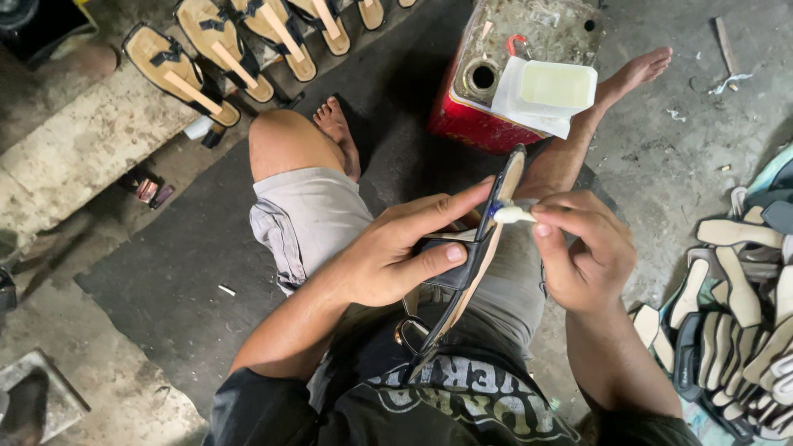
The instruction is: The person sits on the floor and uses a toothbrush to apply black paint to the edges of wooden sandals. They repeatedly dip the brush into a container and paint the perimeter of each sandal, then place the finished items on a nearby bench.
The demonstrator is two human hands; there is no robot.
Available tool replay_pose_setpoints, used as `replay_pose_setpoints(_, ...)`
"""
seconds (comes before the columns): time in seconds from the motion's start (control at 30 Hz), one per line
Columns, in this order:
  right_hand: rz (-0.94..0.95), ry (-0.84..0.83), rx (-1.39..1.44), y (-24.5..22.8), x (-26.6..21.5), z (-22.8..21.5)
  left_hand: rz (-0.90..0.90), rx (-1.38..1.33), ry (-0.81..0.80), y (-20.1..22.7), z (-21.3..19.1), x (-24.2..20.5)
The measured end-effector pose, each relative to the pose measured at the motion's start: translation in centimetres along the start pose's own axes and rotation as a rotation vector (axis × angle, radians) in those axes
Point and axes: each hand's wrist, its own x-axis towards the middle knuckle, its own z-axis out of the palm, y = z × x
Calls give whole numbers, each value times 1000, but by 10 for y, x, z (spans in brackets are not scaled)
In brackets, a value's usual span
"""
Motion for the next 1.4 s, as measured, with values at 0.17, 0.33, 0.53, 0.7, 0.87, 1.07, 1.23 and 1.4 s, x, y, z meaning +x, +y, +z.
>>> replay_pose_setpoints(0.17,-39,-59,-35,3,1,-6,11,-58,-2,4,-2,1)
replay_pose_setpoints(0.33,-71,-108,-31,8,4,-13,-6,-108,-19,4,-2,-1)
replay_pose_setpoints(0.53,-112,-123,4,11,4,-7,-24,-204,43,-4,6,0)
replay_pose_setpoints(0.7,-116,-171,67,8,-6,-1,-75,-275,116,-11,9,-2)
replay_pose_setpoints(0.87,-63,-106,-9,7,-8,-3,-105,-367,112,-20,13,-6)
replay_pose_setpoints(1.07,21,-195,-56,17,5,-6,-153,-586,79,-47,21,-12)
replay_pose_setpoints(1.23,-2,-166,-188,24,-2,5,-194,-709,234,-76,25,-14)
replay_pose_setpoints(1.4,102,-300,-209,38,-14,-9,-297,-1028,521,-105,21,-12)
